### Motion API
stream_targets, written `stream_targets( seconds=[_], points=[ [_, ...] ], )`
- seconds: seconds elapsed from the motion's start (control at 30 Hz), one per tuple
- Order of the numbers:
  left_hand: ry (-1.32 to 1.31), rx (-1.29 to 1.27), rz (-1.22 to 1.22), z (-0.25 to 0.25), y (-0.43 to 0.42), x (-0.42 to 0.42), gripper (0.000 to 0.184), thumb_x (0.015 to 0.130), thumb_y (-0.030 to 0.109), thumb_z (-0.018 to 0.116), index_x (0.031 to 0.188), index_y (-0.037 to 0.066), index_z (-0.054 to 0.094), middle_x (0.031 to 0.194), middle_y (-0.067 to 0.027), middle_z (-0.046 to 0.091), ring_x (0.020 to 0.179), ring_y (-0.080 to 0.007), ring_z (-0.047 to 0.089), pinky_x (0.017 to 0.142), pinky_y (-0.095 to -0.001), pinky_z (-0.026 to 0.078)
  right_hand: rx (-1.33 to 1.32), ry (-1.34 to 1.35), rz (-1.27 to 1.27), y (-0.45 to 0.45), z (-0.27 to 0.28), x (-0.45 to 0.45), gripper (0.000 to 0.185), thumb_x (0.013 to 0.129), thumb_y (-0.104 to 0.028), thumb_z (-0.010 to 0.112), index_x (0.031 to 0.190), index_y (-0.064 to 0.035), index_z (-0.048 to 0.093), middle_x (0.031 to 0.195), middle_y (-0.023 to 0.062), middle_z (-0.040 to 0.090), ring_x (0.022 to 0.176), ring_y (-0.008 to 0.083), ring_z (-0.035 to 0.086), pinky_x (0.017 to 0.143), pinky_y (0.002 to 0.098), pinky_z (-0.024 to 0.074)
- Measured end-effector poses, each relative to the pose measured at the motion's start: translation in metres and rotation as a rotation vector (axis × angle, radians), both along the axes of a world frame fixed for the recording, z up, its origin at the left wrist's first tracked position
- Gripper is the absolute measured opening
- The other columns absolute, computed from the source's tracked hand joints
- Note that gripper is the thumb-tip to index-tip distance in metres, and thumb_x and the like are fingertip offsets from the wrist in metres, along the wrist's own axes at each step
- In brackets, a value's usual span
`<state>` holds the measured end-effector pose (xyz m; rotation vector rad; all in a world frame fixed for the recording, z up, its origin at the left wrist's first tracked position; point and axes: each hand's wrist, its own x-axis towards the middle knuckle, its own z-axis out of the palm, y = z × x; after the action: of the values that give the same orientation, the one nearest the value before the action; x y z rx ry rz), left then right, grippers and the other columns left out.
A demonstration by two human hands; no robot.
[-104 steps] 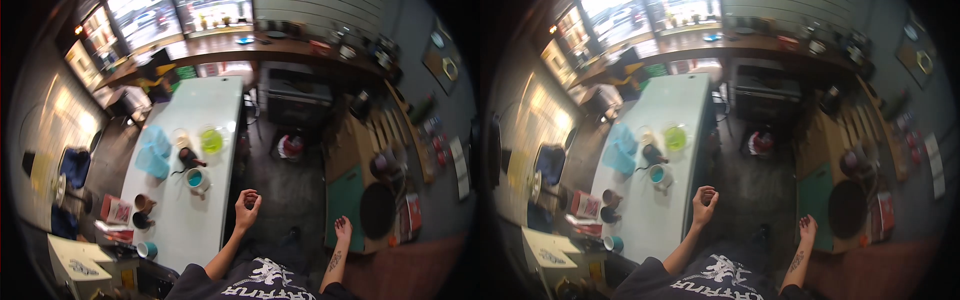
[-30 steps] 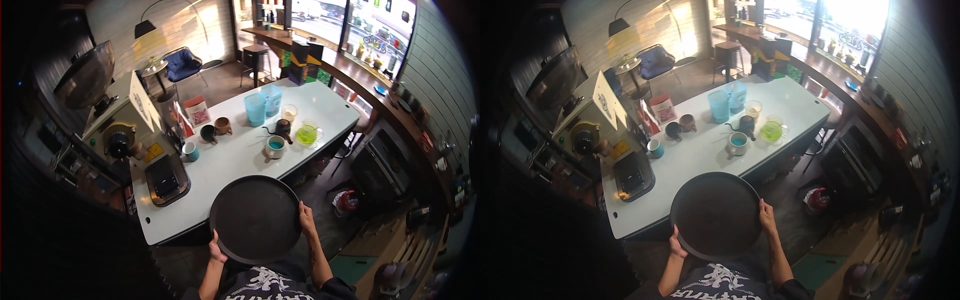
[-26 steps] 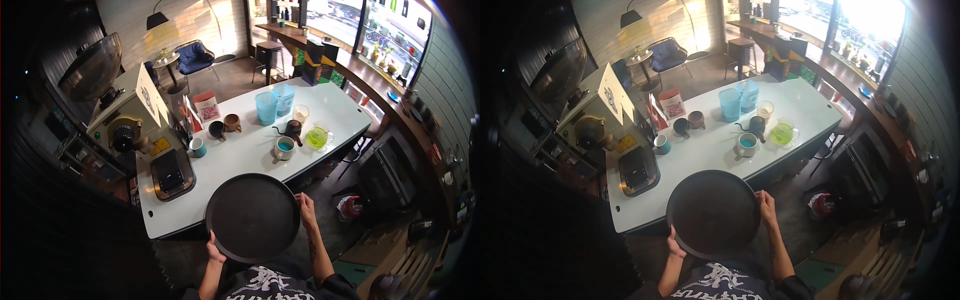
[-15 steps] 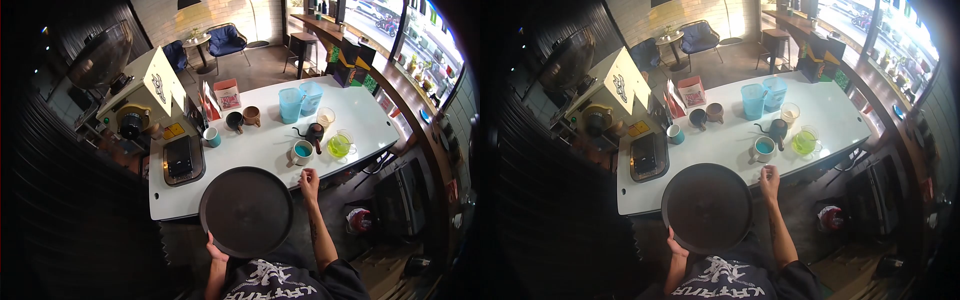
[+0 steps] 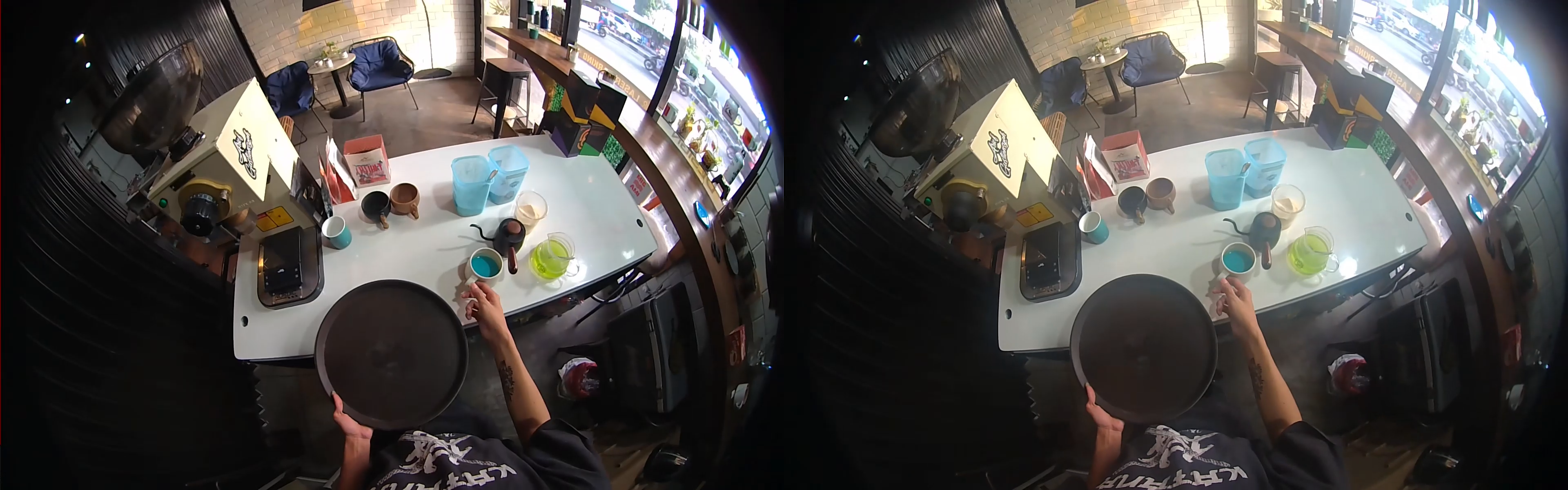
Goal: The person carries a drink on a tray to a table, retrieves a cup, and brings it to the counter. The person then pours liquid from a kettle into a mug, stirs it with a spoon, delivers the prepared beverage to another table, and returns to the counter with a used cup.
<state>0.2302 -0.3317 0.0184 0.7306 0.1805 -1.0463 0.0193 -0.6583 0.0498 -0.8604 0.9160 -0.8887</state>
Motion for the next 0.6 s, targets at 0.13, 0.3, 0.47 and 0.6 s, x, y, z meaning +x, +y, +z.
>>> stream_targets(
  seconds=[0.13,0.3,0.47,0.6],
  points=[
    [-0.013,0.016,0.038,0.001,-0.005,-0.008,0.059,0.099,0.053,0.046,0.138,0.009,0.052,0.136,-0.0091,0.058,0.121,-0.0332,0.056,0.104,-0.0511,0.044,0.03,-0.03,-0.023,0.002,-0.003,-0.003,0.034,0.101,-0.028,0.058,0.112,0.0037,0.056,0.095,0.0124,0.066,0.058,0.0104,0.055,0.051,0.025,0.0454],
    [0.012,-0.063,0.0,-0.004,-0.001,-0.01,0.061,0.1,0.053,0.044,0.142,0.009,0.048,0.14,-0.0091,0.054,0.125,-0.0323,0.052,0.106,-0.0498,0.042,-0.003,-0.035,-0.092,0.011,-0.019,-0.013,0.032,0.1,-0.028,0.06,0.106,0.0027,0.06,0.09,0.0119,0.067,0.06,0.0099,0.055,0.053,0.0248,0.0458],
    [0.013,-0.033,0.065,0.002,0.007,-0.002,0.06,0.1,0.053,0.045,0.141,0.009,0.049,0.138,-0.0085,0.055,0.124,-0.0316,0.053,0.105,-0.0499,0.042,-0.061,0.002,-0.016,0.022,-0.013,-0.022,0.03,0.1,-0.029,0.061,0.096,0.0,0.064,0.074,0.002,0.061,0.058,0.006,0.051,0.051,0.0214,0.0406],
    [0.027,-0.058,0.083,0.001,0.034,0.021,0.059,0.1,0.053,0.045,0.14,0.009,0.05,0.137,-0.0081,0.056,0.124,-0.0316,0.054,0.105,-0.0501,0.043,-0.152,0.053,0.096,0.052,0.031,-0.012,0.024,0.103,-0.025,0.055,0.089,-0.0052,0.057,0.068,-0.0033,0.05,0.055,0.0039,0.043,0.049,0.0194,0.0345]
  ],
)
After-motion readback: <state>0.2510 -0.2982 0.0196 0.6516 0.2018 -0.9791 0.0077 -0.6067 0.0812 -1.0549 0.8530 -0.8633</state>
